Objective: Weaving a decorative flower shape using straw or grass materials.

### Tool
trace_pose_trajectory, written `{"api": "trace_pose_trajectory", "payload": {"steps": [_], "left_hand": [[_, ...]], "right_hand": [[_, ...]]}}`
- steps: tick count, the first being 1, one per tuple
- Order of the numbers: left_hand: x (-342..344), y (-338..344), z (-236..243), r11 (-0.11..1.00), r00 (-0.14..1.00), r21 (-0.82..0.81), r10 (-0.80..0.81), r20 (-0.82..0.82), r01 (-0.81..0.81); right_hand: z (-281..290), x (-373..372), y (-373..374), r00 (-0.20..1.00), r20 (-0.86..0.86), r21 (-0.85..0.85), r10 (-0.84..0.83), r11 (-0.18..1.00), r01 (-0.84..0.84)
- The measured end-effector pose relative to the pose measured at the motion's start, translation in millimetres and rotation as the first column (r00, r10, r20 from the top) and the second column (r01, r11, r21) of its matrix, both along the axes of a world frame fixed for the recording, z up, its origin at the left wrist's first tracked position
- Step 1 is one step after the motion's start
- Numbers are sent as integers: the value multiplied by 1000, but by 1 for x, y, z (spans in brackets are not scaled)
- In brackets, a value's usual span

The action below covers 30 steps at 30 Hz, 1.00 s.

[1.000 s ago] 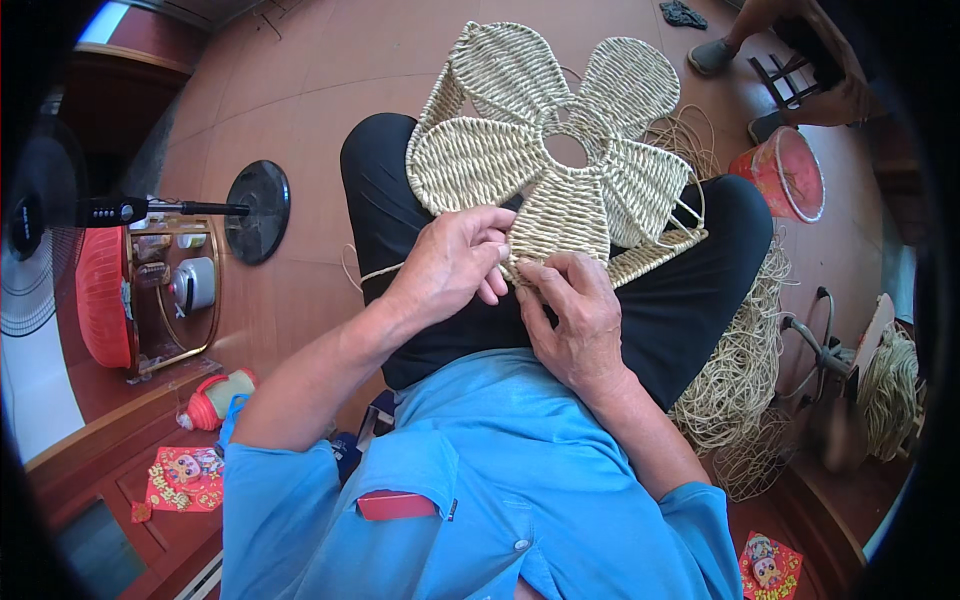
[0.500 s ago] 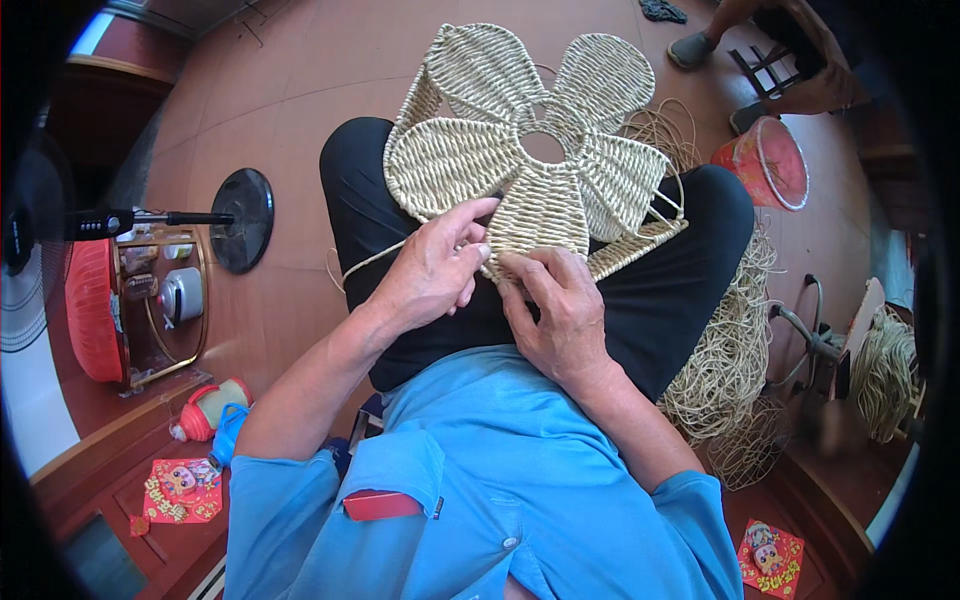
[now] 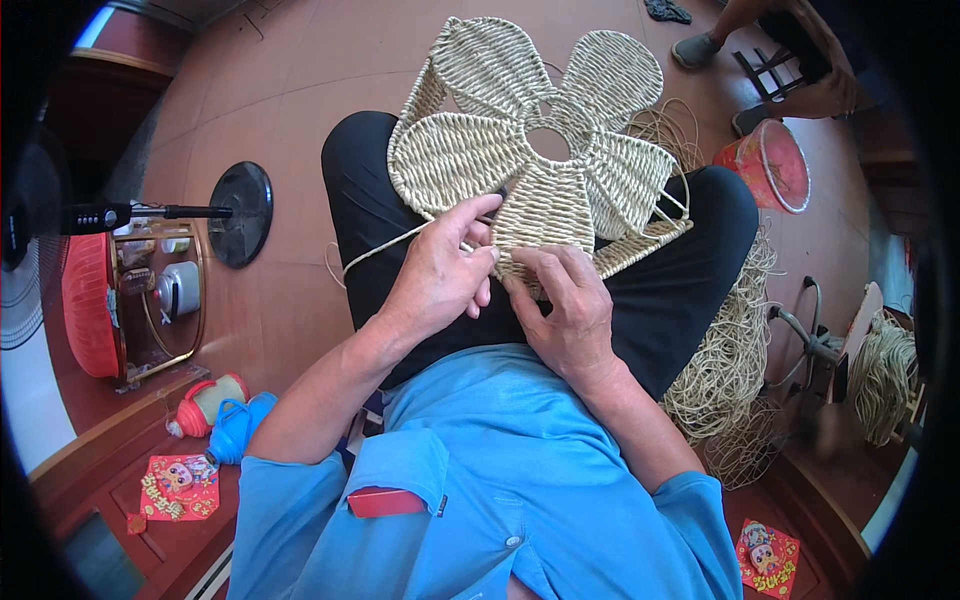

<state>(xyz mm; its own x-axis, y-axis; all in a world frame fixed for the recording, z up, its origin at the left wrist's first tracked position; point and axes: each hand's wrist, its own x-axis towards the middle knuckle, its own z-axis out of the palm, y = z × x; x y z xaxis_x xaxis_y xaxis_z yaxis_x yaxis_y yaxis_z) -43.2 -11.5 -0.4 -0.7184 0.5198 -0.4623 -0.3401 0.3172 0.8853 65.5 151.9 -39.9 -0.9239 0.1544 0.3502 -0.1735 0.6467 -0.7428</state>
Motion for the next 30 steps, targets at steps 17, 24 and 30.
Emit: {"api": "trace_pose_trajectory", "payload": {"steps": [17,24,30], "left_hand": [[-6,2,-9,999,999,-1,-55,-1,55],[-18,-3,-3,987,974,129,-118,193,94],[-21,2,4,996,954,90,-49,297,24]], "right_hand": [[-2,3,-1,1000,9,87,14,996,-14],[5,-1,-1,999,51,-15,-1,1000,2],[16,-11,1,970,239,-112,-34,992,62]]}}
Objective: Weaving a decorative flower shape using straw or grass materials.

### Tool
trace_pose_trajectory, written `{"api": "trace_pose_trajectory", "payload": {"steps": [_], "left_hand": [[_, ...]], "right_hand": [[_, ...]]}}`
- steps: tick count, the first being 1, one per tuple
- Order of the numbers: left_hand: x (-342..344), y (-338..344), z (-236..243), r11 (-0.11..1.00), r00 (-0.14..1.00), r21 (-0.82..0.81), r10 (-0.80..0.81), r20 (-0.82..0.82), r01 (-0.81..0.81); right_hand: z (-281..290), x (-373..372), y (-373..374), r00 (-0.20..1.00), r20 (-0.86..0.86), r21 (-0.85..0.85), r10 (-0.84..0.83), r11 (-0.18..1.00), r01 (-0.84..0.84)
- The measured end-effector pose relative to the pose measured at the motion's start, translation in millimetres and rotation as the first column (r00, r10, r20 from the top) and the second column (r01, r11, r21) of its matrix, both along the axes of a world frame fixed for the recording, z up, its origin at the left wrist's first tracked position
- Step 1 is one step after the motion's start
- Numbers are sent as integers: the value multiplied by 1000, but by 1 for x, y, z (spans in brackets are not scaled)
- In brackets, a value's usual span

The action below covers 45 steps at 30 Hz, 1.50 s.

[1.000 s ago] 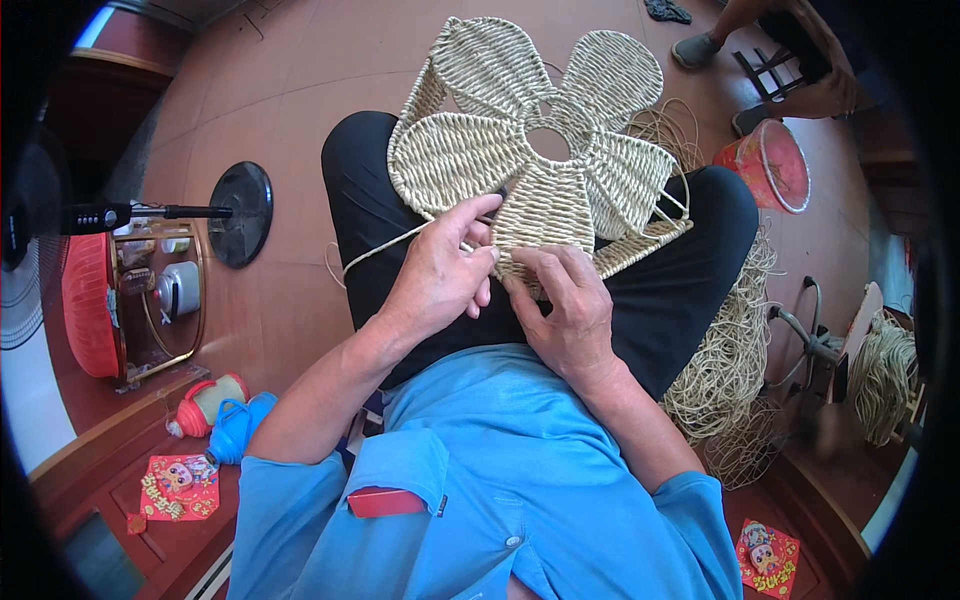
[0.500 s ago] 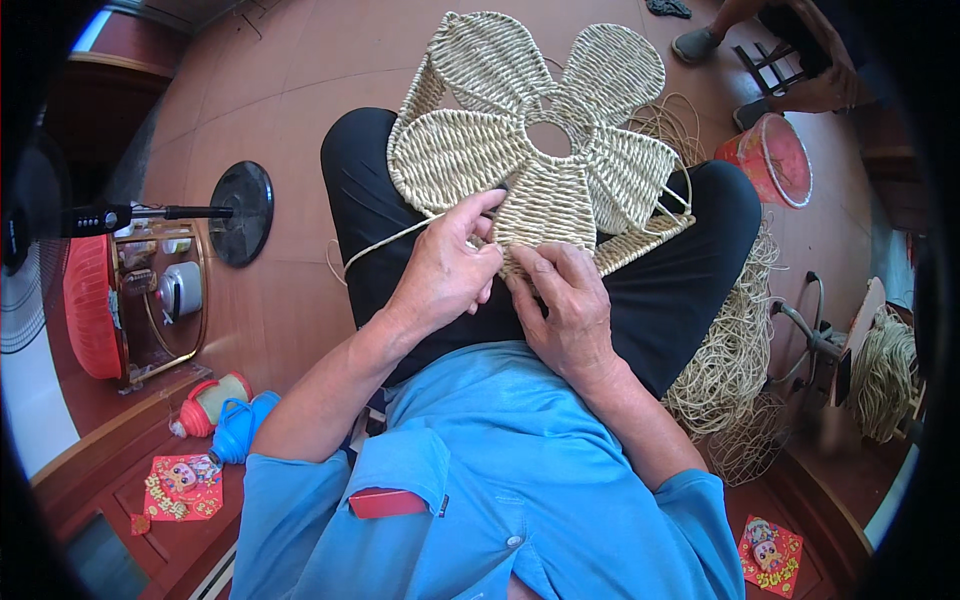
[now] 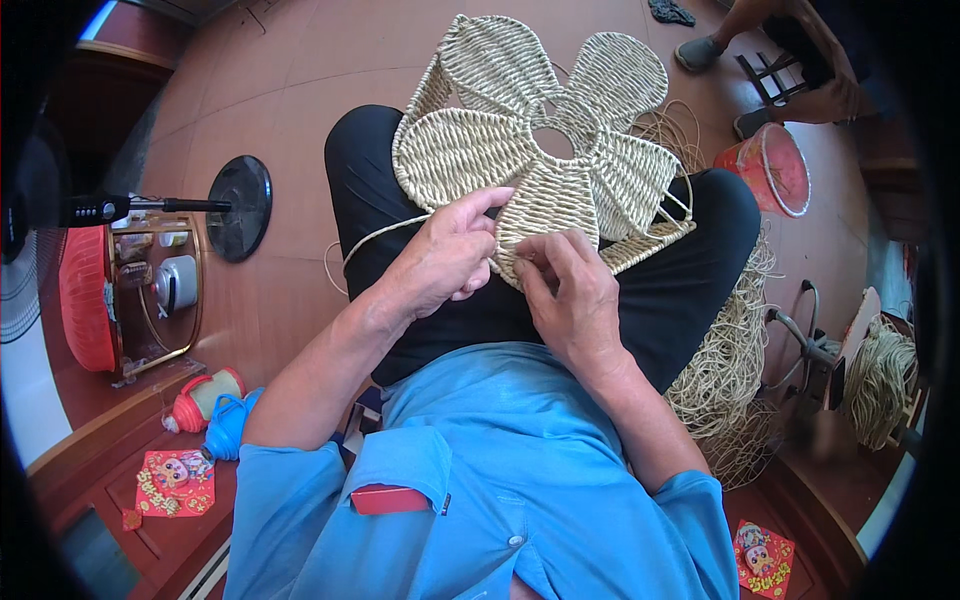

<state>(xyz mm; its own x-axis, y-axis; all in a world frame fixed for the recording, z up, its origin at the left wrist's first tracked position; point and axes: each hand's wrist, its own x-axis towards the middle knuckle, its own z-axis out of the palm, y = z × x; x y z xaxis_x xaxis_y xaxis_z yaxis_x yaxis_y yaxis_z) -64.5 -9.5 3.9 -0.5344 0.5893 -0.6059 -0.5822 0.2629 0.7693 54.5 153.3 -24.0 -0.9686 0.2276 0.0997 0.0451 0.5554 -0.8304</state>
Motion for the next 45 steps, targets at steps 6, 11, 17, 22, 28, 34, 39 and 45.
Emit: {"api": "trace_pose_trajectory", "payload": {"steps": [6,11,17,22,28,34,39,45], "left_hand": [[-1,-4,-7,999,1000,34,14,20,-15],[-4,-3,-7,999,999,51,15,47,-17],[-2,-2,-7,999,1000,34,17,17,-17],[-1,-4,-9,999,1000,32,5,0,-5],[0,-7,-15,998,1000,66,20,-2,-19],[1,-6,-16,999,999,51,7,-31,-5],[0,-5,-8,1000,999,23,2,-38,-1],[29,-5,5,961,295,-238,-188,-937,-143]], "right_hand": [[15,-7,-1,1000,24,75,14,997,-16],[15,-10,1,998,52,82,27,996,-31],[10,-15,4,984,29,262,177,948,-178],[17,-15,-5,941,32,718,337,647,-256],[12,-23,-4,922,-35,772,386,596,-221],[16,-19,-12,957,-25,675,289,711,-197],[17,-21,-13,981,40,274,192,942,-195],[37,-5,21,986,165,-450,36,892,43]]}}
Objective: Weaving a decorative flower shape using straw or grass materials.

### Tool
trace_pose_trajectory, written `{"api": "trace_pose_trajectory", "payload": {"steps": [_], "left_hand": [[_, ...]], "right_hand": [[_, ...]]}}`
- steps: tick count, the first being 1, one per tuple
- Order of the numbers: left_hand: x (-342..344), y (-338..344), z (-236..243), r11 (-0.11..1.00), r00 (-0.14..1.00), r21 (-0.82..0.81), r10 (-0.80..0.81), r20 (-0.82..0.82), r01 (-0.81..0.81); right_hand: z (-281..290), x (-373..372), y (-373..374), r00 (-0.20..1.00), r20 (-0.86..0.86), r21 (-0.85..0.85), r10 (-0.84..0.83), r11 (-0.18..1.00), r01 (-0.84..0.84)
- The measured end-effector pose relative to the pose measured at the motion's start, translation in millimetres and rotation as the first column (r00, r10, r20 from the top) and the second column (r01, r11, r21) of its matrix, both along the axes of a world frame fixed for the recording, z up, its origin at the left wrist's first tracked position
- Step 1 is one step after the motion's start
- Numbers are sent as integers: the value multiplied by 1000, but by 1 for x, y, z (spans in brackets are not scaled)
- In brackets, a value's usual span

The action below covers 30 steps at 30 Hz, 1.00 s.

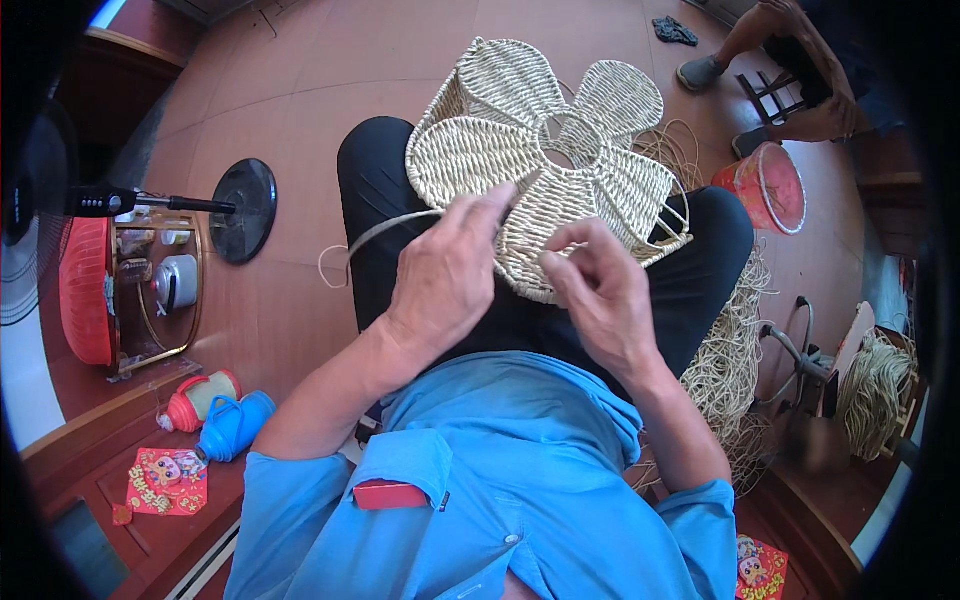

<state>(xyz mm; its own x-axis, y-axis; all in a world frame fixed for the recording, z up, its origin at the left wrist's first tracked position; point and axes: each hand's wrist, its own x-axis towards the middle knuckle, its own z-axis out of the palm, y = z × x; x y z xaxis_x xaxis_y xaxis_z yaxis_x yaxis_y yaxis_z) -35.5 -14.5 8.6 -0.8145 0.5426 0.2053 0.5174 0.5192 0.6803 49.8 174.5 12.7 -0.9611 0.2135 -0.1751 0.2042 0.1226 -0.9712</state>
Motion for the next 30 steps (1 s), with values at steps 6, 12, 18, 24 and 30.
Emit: {"api": "trace_pose_trajectory", "payload": {"steps": [6,12,18,24,30], "left_hand": [[-17,-2,32,900,875,416,-299,380,127],[-57,-115,59,590,739,610,-32,673,-530],[-101,-281,23,296,664,628,32,747,-720],[-138,-401,9,158,554,531,227,801,-833],[-179,-481,0,134,450,438,431,782,-889]], "right_hand": [[13,15,60,999,-11,-306,-49,951,43],[-5,60,159,938,-56,-448,-344,848,284],[-26,112,217,852,31,-551,-522,703,450],[-24,129,226,830,75,-454,-553,722,522],[-17,131,218,921,82,-339,-381,858,385]]}}
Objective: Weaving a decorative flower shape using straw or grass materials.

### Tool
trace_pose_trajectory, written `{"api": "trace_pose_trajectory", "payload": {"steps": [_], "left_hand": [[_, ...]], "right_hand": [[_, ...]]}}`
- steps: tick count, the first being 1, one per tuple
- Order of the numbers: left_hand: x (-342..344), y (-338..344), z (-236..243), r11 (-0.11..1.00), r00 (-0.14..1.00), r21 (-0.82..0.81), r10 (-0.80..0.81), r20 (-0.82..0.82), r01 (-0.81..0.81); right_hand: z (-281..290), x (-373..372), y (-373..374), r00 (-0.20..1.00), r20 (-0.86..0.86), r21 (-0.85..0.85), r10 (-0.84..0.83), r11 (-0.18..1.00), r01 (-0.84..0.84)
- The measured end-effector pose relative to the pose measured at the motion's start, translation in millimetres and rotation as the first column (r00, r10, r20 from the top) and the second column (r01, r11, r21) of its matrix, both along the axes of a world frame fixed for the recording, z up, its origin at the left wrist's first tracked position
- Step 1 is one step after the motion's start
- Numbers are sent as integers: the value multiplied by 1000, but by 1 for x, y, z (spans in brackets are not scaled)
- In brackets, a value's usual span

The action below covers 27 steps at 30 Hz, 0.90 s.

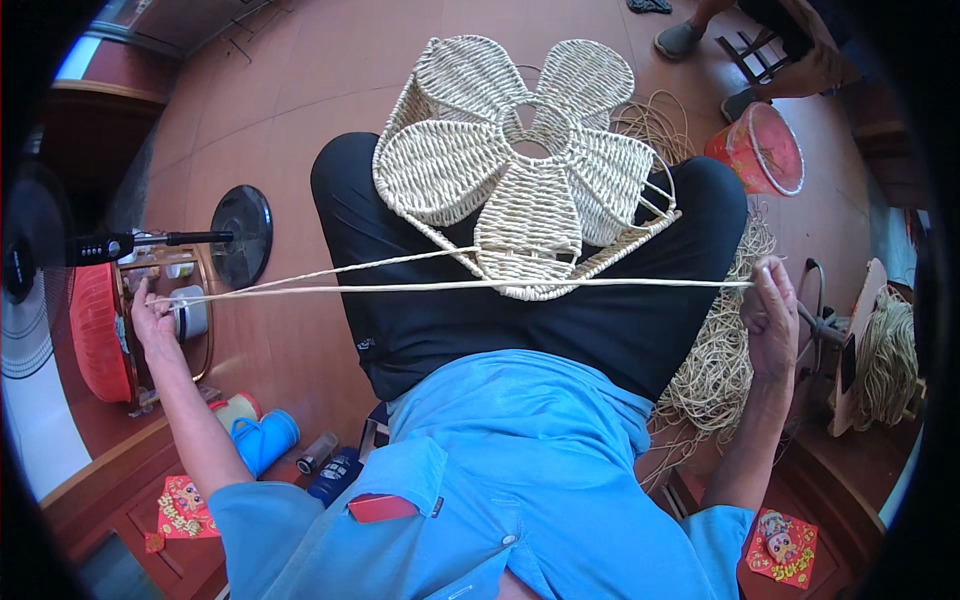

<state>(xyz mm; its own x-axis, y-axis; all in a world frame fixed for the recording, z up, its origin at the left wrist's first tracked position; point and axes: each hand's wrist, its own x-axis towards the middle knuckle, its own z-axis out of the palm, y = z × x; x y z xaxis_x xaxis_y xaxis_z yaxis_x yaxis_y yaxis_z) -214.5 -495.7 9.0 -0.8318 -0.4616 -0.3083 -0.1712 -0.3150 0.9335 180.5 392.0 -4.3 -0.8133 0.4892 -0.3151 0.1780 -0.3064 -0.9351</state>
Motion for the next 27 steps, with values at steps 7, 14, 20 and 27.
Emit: {"api": "trace_pose_trajectory", "payload": {"steps": [7,14,20,27], "left_hand": [[47,261,34,-1,824,-981,-542,164,195],[218,484,37,228,233,-464,-971,-48,856],[179,432,28,4,169,-541,-952,256,841],[209,470,21,37,128,-436,-975,182,899]], "right_hand": [[49,-64,-136,898,81,153,433,884,-441],[37,-98,-201,825,-174,90,538,842,-531],[25,-79,-168,892,3,48,453,891,-452],[20,-84,-208,911,-10,25,412,911,-412]]}}
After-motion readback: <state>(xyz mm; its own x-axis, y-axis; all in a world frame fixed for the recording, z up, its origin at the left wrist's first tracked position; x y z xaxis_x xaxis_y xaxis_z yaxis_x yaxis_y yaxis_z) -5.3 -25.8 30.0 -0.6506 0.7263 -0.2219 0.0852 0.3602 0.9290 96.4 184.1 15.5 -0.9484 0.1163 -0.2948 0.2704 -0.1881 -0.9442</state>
